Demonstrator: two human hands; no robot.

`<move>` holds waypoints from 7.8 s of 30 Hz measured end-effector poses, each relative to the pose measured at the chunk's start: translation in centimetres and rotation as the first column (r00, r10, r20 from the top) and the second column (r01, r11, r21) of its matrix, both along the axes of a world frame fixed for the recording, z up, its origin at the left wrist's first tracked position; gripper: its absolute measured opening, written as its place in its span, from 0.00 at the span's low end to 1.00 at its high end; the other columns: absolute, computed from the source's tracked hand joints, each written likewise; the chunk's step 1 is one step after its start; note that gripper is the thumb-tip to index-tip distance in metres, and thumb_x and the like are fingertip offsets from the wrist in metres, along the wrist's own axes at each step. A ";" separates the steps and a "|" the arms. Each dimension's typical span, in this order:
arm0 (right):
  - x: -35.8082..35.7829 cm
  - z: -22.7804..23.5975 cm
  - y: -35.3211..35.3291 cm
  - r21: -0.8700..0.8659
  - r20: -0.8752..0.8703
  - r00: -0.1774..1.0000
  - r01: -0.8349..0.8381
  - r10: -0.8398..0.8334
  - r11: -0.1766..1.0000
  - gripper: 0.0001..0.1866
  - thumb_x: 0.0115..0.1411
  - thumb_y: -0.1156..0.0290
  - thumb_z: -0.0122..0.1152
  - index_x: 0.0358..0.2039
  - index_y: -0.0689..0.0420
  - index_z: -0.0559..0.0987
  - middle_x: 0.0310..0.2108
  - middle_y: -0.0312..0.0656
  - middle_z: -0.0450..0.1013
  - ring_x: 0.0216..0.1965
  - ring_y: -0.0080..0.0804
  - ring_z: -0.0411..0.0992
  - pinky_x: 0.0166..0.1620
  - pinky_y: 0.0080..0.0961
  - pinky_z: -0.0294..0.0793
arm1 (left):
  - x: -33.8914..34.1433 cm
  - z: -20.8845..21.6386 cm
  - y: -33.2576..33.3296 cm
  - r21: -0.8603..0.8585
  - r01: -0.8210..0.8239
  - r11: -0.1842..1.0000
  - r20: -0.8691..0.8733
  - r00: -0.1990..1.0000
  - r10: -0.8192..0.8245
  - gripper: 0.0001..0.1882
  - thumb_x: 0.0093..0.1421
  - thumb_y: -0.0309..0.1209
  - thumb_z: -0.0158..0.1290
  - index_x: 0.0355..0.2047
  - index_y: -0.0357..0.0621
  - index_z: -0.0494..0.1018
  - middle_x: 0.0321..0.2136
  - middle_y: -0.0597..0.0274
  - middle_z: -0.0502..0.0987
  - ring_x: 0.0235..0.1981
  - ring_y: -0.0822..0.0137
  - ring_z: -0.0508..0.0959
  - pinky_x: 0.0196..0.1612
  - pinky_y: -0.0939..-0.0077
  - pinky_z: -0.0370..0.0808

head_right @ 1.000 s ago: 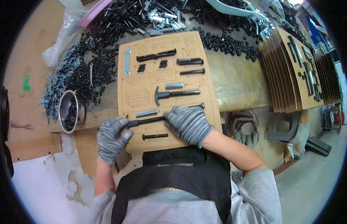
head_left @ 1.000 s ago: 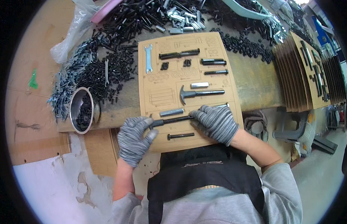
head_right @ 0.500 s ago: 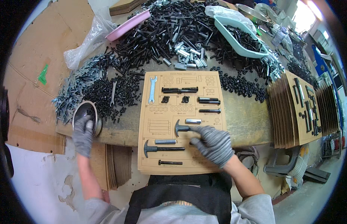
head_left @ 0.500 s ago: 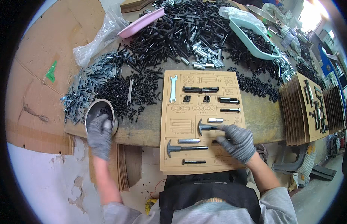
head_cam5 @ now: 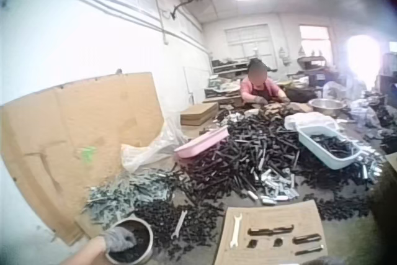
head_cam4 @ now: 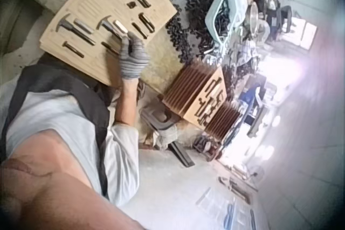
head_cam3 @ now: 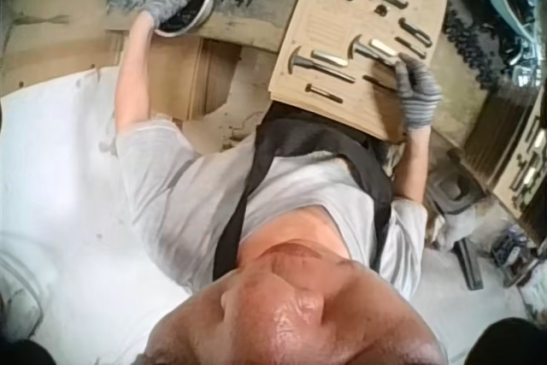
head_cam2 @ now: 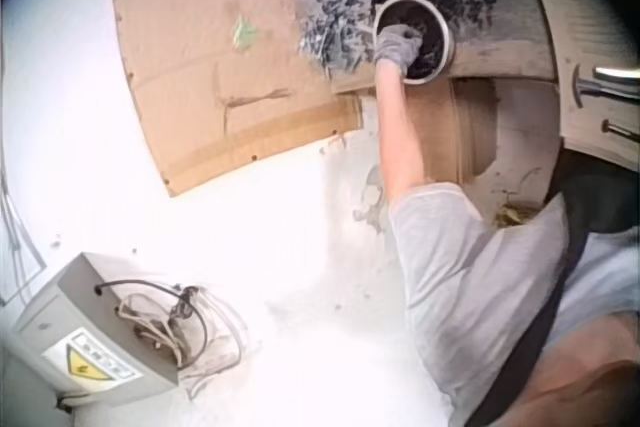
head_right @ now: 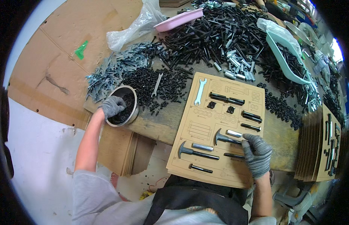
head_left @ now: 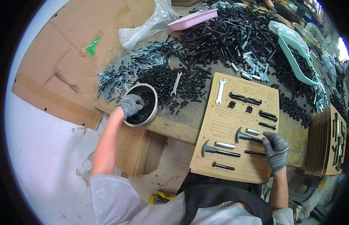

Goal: The person sorts and arranges various metal hardware items, including bolts, nuts, washers, and tools, onto a cardboard template with pre-drawn outlines. They pick items from piles and place them into designated slots, occasionally adjusting the template and stacking completed boards.

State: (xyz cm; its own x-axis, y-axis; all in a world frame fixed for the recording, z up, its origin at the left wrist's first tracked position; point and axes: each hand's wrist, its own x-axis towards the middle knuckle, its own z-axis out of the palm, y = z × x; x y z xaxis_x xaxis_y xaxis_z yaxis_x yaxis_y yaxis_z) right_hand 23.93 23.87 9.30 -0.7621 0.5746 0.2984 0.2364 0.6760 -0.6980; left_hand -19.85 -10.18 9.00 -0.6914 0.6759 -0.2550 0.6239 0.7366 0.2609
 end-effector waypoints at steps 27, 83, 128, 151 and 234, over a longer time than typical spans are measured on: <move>0.2 -0.1 -1.4 0.074 -0.006 0.999 -0.043 0.044 0.996 0.06 0.54 0.77 0.62 0.34 0.61 0.80 0.25 0.47 0.76 0.25 0.33 0.76 0.31 0.25 0.74 | -1.6 1.1 -0.9 0.388 -0.442 0.809 0.337 0.885 0.322 0.08 0.58 0.29 0.57 0.35 0.38 0.77 0.23 0.64 0.76 0.18 0.75 0.73 0.19 0.80 0.72; -18.5 -4.0 12.6 0.122 0.283 0.908 -0.354 0.309 0.927 0.10 0.57 0.69 0.57 0.39 0.49 0.82 0.30 0.44 0.77 0.34 0.43 0.75 0.40 0.36 0.75 | 9.2 0.0 32.6 0.161 0.477 0.864 -0.031 0.877 -0.479 0.14 0.58 0.35 0.50 0.42 0.49 0.78 0.34 0.51 0.80 0.37 0.54 0.79 0.44 0.63 0.74; -7.6 0.2 8.9 -0.307 -0.086 0.994 0.032 -0.062 0.951 0.09 0.56 0.70 0.63 0.36 0.61 0.82 0.30 0.43 0.80 0.29 0.26 0.76 0.35 0.23 0.77 | 20.8 -1.2 27.6 0.488 0.537 0.688 -0.091 0.816 -0.571 0.14 0.59 0.41 0.52 0.38 0.45 0.77 0.30 0.52 0.79 0.33 0.54 0.80 0.40 0.62 0.76; -2.4 1.6 4.5 -0.250 -0.163 0.986 -0.012 -0.030 0.968 0.08 0.57 0.75 0.61 0.37 0.63 0.81 0.29 0.45 0.78 0.31 0.26 0.77 0.35 0.22 0.77 | 0.0 -0.9 -1.1 0.237 -0.132 0.962 -0.076 0.985 0.154 0.06 0.51 0.28 0.57 0.28 0.37 0.78 0.26 0.54 0.80 0.27 0.64 0.78 0.35 0.68 0.74; -6.4 -2.6 3.5 0.384 0.536 0.835 -0.375 0.127 0.844 0.22 0.61 0.49 0.49 0.51 0.43 0.77 0.61 0.45 0.60 0.65 0.46 0.53 0.66 0.53 0.43 | 20.2 -3.2 23.1 0.396 0.444 0.803 -0.142 0.894 -0.425 0.12 0.61 0.34 0.50 0.44 0.50 0.77 0.32 0.55 0.78 0.34 0.56 0.78 0.39 0.63 0.75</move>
State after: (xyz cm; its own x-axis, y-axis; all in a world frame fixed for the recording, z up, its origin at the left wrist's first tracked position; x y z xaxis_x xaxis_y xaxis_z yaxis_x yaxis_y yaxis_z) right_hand 17.50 27.41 6.72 -0.9720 0.2322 0.0368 0.2251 0.9644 -0.1385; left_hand 0.37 12.95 5.83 -0.3041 0.9430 0.1348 0.8711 0.2180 0.4400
